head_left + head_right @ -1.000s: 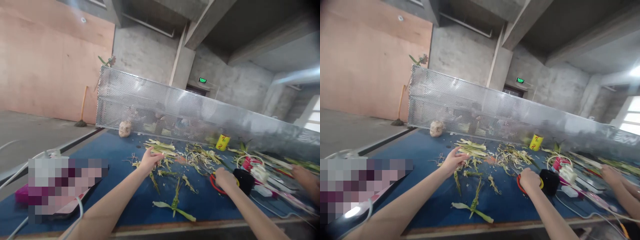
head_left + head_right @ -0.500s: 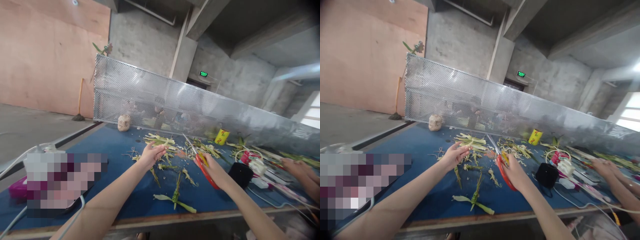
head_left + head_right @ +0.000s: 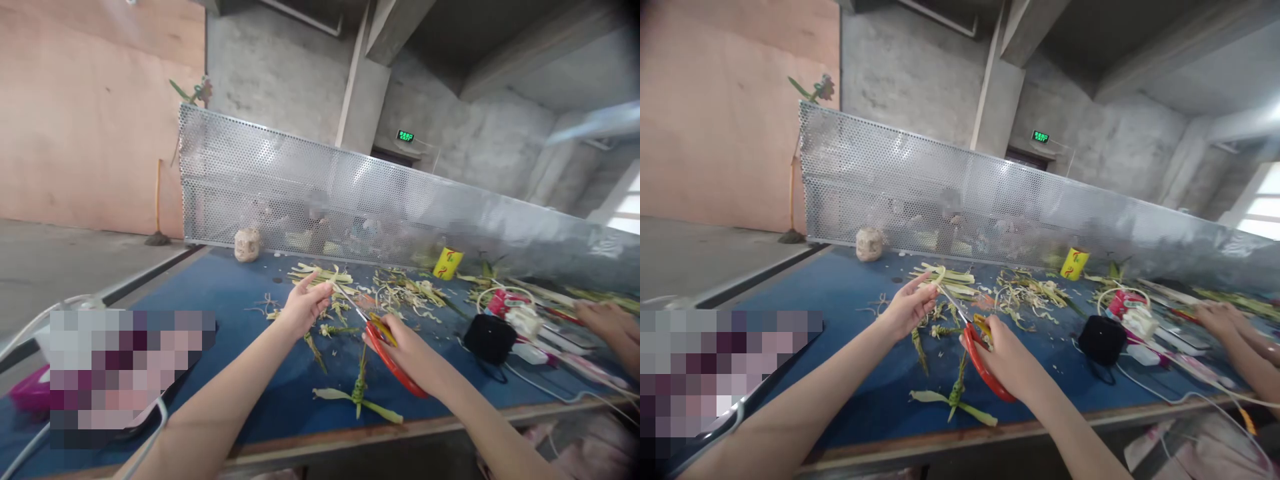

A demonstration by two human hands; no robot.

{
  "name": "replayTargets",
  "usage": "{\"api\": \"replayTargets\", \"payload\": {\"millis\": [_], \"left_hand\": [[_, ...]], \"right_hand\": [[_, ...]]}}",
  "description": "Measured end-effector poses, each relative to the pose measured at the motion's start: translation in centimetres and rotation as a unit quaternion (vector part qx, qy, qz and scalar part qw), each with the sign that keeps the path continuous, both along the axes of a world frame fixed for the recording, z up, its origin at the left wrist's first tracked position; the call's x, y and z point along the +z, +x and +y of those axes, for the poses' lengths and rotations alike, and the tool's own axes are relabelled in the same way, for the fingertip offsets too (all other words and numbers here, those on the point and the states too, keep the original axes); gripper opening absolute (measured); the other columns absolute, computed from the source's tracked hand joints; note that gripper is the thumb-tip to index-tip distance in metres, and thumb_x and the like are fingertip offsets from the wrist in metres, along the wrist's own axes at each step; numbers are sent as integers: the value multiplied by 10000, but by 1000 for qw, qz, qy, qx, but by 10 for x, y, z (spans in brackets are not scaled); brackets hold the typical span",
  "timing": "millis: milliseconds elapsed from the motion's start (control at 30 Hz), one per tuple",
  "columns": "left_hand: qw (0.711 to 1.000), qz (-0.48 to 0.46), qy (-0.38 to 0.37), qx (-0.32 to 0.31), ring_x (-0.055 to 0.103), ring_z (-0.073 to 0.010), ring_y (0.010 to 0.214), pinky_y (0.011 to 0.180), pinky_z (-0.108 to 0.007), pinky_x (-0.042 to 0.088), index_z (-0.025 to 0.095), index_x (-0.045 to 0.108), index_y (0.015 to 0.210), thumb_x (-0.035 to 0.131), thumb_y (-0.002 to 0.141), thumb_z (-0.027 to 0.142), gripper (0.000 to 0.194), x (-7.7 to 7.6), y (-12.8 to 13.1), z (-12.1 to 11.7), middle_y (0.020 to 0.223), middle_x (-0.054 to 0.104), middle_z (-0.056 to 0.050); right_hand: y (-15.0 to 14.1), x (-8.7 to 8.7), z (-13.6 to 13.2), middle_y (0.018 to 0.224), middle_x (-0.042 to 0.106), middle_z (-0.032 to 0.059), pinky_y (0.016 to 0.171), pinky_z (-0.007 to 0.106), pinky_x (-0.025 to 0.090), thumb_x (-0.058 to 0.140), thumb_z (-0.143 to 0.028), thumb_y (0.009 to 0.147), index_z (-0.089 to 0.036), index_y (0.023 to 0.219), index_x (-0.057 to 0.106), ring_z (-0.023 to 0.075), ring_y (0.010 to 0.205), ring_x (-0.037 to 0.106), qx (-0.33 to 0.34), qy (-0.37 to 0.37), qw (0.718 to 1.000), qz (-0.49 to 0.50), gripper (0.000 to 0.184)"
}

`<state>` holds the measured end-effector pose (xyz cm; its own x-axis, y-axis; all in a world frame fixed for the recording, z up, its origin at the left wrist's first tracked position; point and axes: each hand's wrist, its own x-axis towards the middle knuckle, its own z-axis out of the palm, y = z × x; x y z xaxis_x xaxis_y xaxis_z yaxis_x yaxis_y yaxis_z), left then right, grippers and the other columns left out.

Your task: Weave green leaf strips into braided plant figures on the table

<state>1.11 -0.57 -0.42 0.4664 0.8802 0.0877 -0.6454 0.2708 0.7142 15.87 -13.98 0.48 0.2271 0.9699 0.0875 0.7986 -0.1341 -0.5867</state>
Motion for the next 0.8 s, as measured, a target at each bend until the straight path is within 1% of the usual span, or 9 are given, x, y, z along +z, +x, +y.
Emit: {"api": "replayTargets", "payload": {"millis": [133,267,367,500,667,800], "left_hand": [[1000,2,4,-1,637,-106,570,475,-149,499,51,349,1247,545,737,-48,555,0,0,0,658,662,-52],[1000,-2,8,8,639,-98,576,486,-137,503,67,342,1252,545,739,-48,563,0,0,1,658,663,-40],[1000,-4,11,11,634,-87,564,491,-131,506,69,344,1248,541,745,-45,552,-1,1,2,649,662,-32],[1000,6,13,-4,644,-101,582,502,-142,520,57,369,1226,555,735,-44,535,-2,1,2,645,669,-43],[1000,25,10,-13,655,-130,596,503,-150,531,47,364,1224,637,675,-22,617,-5,1,2,639,675,-49],[999,35,14,-17,650,-128,575,514,-172,540,38,351,1231,591,699,-55,591,-5,2,1,617,673,-54]], "right_hand": [[-2,-1,0,816,594,28,614,285,410,423,-578,756,-215,862,478,201,730,573,-11,0,1000,-4,382],[-1,-1,-2,934,587,61,654,298,416,438,-572,745,-211,907,473,218,800,571,-25,15,1000,-10,398],[0,0,-3,984,571,84,674,307,417,425,-578,749,-202,917,465,226,829,567,-31,18,999,-17,414],[-2,0,-3,990,572,86,675,310,419,415,-589,750,-205,911,458,235,848,564,-26,11,999,-16,419],[-5,-3,0,949,583,81,678,311,420,405,-608,747,-204,905,470,231,817,583,-26,20,999,-14,438],[-5,-5,1,931,585,81,677,309,422,428,-593,742,-200,939,477,233,812,586,-32,22,999,-21,443]]}}
